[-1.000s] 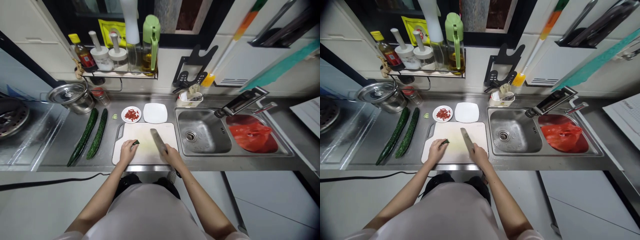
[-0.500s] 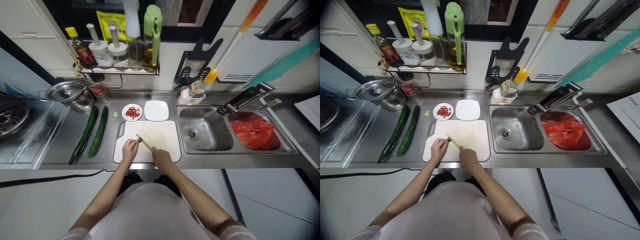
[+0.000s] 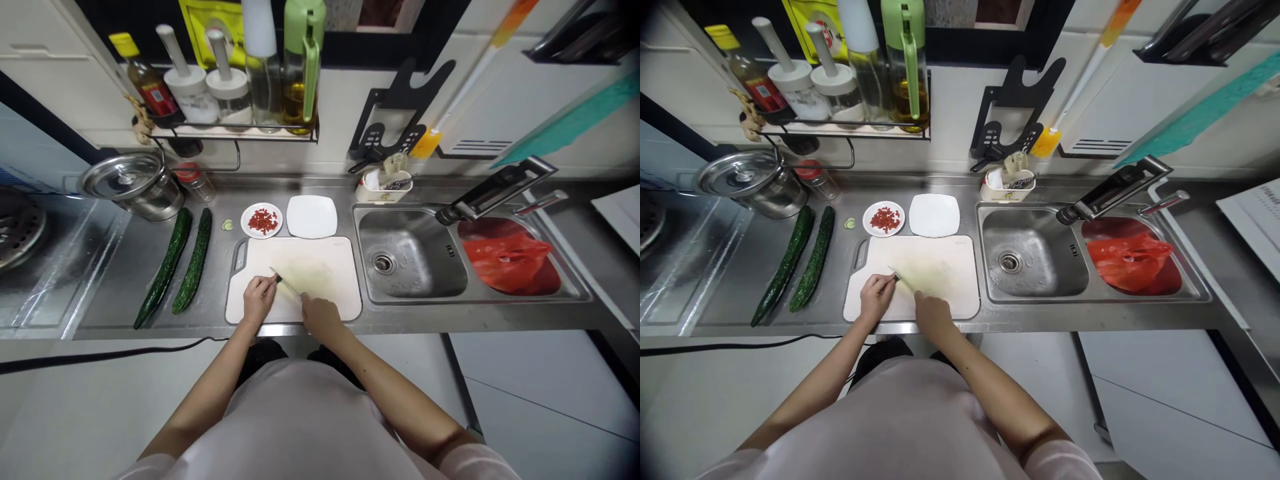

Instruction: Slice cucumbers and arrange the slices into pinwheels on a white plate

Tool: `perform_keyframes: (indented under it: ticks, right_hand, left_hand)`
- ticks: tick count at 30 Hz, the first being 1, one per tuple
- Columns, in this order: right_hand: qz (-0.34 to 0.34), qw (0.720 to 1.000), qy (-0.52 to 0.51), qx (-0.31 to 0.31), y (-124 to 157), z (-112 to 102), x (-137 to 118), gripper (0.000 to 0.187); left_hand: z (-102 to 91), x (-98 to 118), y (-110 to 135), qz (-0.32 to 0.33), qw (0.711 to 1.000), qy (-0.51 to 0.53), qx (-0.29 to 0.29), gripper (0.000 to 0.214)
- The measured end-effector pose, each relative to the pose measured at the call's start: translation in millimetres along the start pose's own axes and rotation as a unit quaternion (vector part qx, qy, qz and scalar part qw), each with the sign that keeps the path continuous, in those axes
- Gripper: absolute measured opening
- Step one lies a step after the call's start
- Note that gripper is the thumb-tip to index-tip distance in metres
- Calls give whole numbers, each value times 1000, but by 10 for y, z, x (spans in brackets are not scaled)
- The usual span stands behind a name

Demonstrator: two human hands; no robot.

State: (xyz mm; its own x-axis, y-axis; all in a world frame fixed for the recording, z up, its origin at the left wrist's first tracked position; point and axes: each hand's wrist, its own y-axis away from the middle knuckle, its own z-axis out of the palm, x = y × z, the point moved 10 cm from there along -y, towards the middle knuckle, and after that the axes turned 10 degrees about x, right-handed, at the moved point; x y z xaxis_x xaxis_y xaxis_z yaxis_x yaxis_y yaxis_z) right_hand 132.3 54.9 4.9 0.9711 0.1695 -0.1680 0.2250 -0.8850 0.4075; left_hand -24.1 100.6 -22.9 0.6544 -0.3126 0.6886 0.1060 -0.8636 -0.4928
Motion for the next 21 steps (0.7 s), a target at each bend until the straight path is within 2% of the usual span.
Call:
perform_keyframes:
  ticks: [11, 21]
  right_hand:
    - [-15, 999, 42, 0, 1, 63, -99, 31]
    - [-29, 999, 25, -1, -22, -15, -137, 26]
  left_hand:
    - [15, 13, -3, 12, 1000, -12, -8, 15]
    - [21, 56, -17, 14, 1000, -15, -24, 15]
